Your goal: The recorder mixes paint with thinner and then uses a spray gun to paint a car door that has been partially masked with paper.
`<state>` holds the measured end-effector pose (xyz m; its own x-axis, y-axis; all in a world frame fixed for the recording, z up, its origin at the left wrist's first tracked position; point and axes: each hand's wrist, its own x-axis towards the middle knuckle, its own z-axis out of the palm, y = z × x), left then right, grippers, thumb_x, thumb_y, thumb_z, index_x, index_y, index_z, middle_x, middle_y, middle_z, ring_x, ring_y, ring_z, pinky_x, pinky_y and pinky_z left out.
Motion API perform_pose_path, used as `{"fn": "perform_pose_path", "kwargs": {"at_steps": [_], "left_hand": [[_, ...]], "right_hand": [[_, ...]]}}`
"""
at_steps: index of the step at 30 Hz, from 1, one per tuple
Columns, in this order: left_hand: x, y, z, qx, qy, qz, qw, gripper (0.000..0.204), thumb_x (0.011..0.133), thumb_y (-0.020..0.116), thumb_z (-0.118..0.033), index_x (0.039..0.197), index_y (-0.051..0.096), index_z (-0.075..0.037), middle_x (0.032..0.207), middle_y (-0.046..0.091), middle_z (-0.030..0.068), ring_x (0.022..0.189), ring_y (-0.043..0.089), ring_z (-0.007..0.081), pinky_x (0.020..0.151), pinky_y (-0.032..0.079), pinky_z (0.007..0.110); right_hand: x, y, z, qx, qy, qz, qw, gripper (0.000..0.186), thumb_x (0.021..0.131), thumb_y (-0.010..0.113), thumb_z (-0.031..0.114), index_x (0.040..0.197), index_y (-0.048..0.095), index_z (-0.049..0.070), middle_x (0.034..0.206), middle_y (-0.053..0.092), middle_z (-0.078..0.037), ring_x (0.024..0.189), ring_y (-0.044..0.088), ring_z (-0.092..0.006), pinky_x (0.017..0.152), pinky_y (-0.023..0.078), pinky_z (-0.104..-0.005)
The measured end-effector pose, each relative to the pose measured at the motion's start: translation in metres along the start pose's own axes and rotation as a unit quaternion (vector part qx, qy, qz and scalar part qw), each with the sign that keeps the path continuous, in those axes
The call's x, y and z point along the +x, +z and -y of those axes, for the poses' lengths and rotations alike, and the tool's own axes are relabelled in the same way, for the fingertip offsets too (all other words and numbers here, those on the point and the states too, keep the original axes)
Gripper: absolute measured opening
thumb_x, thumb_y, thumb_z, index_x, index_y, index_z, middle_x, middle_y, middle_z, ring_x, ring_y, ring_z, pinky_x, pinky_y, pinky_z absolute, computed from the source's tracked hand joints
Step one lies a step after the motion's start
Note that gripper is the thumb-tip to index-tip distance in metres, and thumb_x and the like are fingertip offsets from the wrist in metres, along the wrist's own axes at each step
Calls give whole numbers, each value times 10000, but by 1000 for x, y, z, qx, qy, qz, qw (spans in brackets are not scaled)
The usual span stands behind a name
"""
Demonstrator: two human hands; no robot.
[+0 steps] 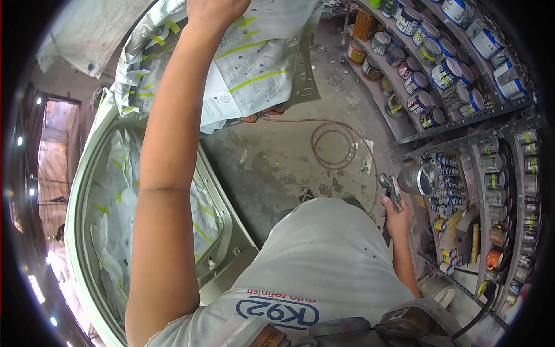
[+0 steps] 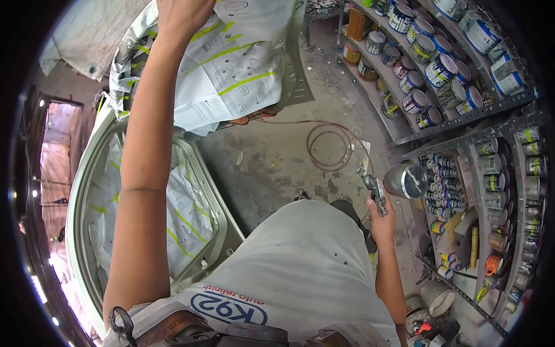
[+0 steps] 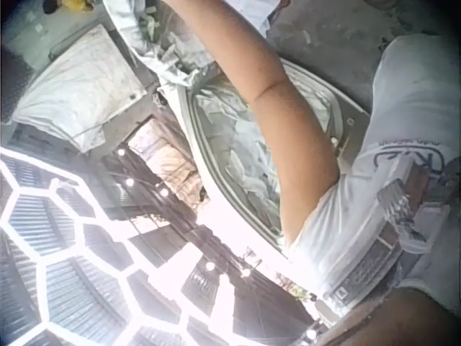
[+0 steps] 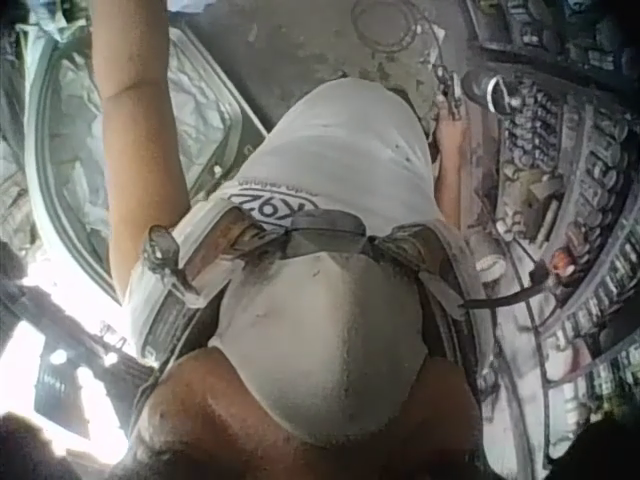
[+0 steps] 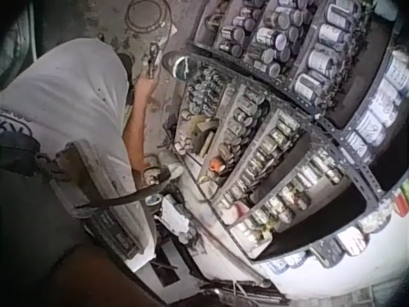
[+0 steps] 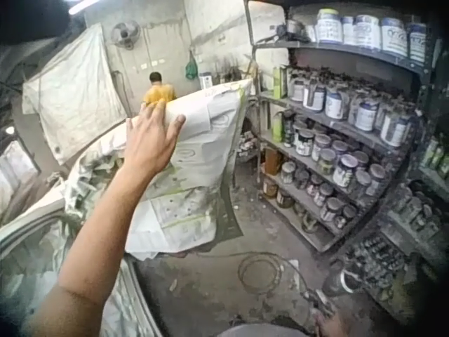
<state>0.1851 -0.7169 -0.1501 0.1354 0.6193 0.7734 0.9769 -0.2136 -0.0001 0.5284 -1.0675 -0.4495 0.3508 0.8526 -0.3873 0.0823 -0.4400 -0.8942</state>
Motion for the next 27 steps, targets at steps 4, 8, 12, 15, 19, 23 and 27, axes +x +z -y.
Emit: {"fn": "perform_pose_path", "kwargs": {"at_steps": [4,8,12,15,19,23,27], "left_hand": [[30,27,-2,6,-21,51,998,675,981,496,-511,1405,462,14,1414,505,218,1373,416,376,1114,313,567],[45,47,-5,3,-49,47,998,721,952,557,-490,1436,397,19,1472,429,238,1403,359,388,1119,304,575],[26,35,4,-229,-41,65,970,788,932,603,-478,1473,318,19,1517,358,236,1458,256,411,1145,263,582],[24,42,-21,45,-95,46,993,803,940,594,-485,1508,273,-16,1531,347,223,1468,241,423,1154,236,595],[17,72,7,115,-9,-18,993,671,1029,391,-539,1522,354,-86,1565,374,154,1492,267,331,1170,183,592],[23,61,24,63,-20,25,998,744,975,474,-603,1514,363,-102,1572,372,135,1494,242,377,1154,171,649],[28,51,15,24,-22,56,998,623,1027,463,-476,1501,384,-80,1554,386,186,1488,236,411,1184,213,521]], "right_hand": [[13,22,20,-42,-1,21,999,577,948,655,194,1492,463,176,1074,651,-7,848,584,-84,617,521,-251],[42,37,41,-70,-25,56,996,585,932,662,201,1485,474,166,1127,649,-35,793,559,-88,623,513,-258],[104,46,73,-112,-27,102,988,586,920,668,198,1475,484,170,1181,656,-70,797,569,-108,667,512,-269],[175,50,91,-171,-53,146,973,585,909,672,202,1467,494,188,1248,655,-136,962,639,-205,821,515,-318],[271,50,105,-213,-160,140,954,596,889,674,195,1457,500,222,1332,601,-229,1265,564,-367,1038,424,-370],[345,41,118,-217,-91,152,960,599,884,674,193,1455,502,248,1330,601,-227,1255,562,-384,1019,440,-374],[402,29,116,-190,-105,156,964,588,890,665,189,1452,501,252,1333,602,-212,1248,560,-392,1013,445,-380]]}}
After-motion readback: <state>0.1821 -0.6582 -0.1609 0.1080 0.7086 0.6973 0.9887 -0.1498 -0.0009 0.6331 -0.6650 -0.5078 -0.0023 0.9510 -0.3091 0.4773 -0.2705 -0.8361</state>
